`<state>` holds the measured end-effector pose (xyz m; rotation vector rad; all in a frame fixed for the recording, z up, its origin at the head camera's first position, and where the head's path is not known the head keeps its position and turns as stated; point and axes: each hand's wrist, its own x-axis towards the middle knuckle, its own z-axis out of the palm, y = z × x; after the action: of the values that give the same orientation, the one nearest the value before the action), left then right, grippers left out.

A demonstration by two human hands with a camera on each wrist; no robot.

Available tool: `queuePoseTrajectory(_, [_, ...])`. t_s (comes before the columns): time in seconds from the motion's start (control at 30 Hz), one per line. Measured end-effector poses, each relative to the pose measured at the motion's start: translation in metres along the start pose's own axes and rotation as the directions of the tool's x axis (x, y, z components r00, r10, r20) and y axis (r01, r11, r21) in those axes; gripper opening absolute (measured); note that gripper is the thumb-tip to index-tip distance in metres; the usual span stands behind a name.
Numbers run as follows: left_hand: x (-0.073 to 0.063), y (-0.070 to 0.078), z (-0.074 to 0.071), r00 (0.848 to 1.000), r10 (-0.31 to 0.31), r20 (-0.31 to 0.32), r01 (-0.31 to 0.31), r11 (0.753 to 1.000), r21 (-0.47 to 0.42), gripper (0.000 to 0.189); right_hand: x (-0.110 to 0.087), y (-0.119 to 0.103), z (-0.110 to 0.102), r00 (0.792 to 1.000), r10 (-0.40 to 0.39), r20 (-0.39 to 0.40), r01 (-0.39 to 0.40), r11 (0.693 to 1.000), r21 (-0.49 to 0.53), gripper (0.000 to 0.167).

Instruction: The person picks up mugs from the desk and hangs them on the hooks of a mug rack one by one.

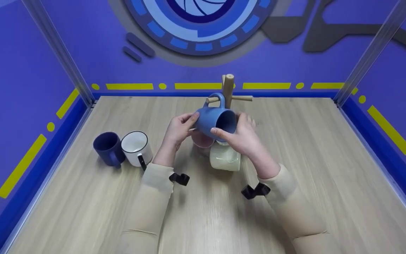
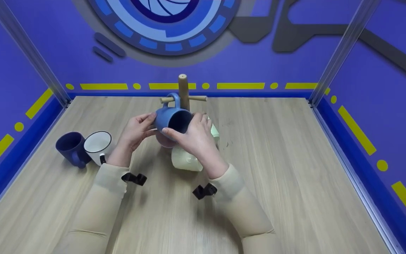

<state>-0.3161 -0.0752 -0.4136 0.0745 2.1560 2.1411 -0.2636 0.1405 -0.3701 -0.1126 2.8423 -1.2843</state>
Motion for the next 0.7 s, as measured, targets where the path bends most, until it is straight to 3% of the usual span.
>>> queuePoseTrajectory(0.2, [-0.004,0.003,0.002,0.993,0.086,-0.083,-0.077,0.991,0.109,0.043,0.002,0.007,-0.008,1.000,-0.027,0.008,0.026,0.998,0.061,0.099])
queuePoseTrajectory(0.33, [-0.007,0.007,0.005,0.971,0.201,-0.131,-0.171,0.963,0.210,0.042,0.006,0.012,-0.021,0.996,-0.058,-0.073,0.071,0.978,0.197,0.080])
queuePoseTrajectory(0.4, [-0.010,0.011,0.008,0.948,0.272,-0.164,-0.225,0.940,0.255,0.041,0.009,0.014,-0.028,0.984,-0.090,-0.157,0.130,0.953,0.273,0.070])
queuePoseTrajectory(0.47, [-0.014,0.016,0.012,0.912,0.360,-0.194,-0.297,0.909,0.291,0.040,0.012,0.015,-0.035,0.959,-0.130,-0.253,0.206,0.931,0.302,0.061])
queuePoseTrajectory(0.6, [-0.019,0.030,0.023,0.838,0.504,-0.209,-0.425,0.843,0.329,0.036,0.018,0.016,-0.041,0.882,-0.228,-0.413,0.368,0.880,0.300,0.042])
queuePoseTrajectory(0.63, [-0.019,0.033,0.026,0.827,0.526,-0.199,-0.447,0.830,0.334,0.036,0.019,0.016,-0.042,0.869,-0.240,-0.433,0.388,0.874,0.293,0.038])
queuePoseTrajectory(0.7, [-0.019,0.040,0.031,0.820,0.546,-0.172,-0.470,0.814,0.343,0.034,0.022,0.017,-0.043,0.852,-0.256,-0.457,0.415,0.862,0.290,0.031])
